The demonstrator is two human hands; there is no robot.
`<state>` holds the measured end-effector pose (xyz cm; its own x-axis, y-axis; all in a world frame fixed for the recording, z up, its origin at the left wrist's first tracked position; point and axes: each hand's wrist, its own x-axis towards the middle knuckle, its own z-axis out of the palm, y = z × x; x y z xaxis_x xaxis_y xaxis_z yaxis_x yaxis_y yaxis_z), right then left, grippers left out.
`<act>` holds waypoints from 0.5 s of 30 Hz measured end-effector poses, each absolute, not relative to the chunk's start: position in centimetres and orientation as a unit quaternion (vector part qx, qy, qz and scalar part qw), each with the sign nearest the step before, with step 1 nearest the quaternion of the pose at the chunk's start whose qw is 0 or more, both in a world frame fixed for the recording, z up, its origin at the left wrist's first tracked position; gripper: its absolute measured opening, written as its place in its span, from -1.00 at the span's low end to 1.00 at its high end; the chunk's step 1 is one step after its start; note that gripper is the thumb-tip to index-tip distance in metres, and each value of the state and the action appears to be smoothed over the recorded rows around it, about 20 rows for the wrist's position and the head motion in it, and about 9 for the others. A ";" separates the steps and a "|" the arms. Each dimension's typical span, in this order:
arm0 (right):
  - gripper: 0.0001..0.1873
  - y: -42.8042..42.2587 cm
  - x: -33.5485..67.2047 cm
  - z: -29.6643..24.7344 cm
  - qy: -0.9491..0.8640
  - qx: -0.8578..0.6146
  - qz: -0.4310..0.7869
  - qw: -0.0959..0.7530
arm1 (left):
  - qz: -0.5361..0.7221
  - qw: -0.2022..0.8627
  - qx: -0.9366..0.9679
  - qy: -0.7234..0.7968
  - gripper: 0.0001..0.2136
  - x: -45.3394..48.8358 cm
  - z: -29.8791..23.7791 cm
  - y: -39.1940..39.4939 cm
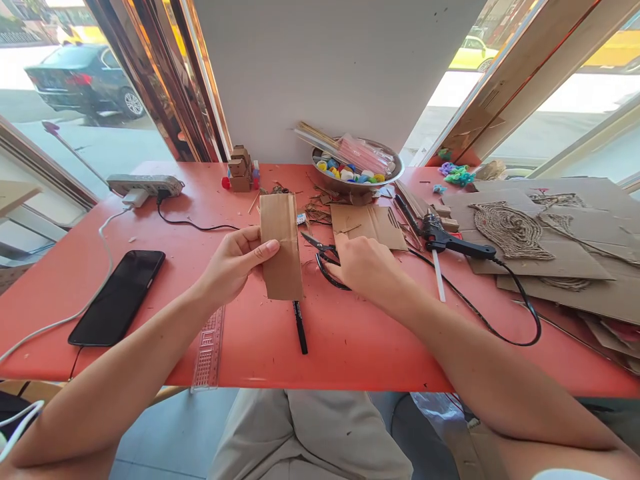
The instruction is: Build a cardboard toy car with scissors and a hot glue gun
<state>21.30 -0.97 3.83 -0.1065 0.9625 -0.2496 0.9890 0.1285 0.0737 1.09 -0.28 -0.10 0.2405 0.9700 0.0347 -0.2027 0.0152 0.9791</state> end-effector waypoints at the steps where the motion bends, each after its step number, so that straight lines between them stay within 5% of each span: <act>1: -0.64 -1.1 21.2 3.8 0.747 0.650 -0.048 0.128 | 0.485 0.601 0.510 0.380 -0.46 1.1 -0.1 -0.3; 5: -0.71 -1.4 21.5 3.3 0.770 0.627 -0.020 0.115 | 0.480 0.584 0.526 0.390 -0.45 1.0 -0.1 -0.3; 9: -0.76 -1.4 22.5 2.1 0.822 0.559 -0.015 -0.102 | 0.470 0.560 0.554 0.400 -0.45 1.0 0.0 -0.6; 12: -0.60 -1.4 23.0 1.0 0.855 0.425 -0.058 -0.292 | 0.446 0.544 0.588 0.399 -0.44 1.1 0.2 -0.9; 15: -0.23 -1.6 23.0 0.2 0.875 0.361 -0.090 -0.310 | 0.421 0.536 0.614 0.399 -0.45 1.2 0.2 -1.2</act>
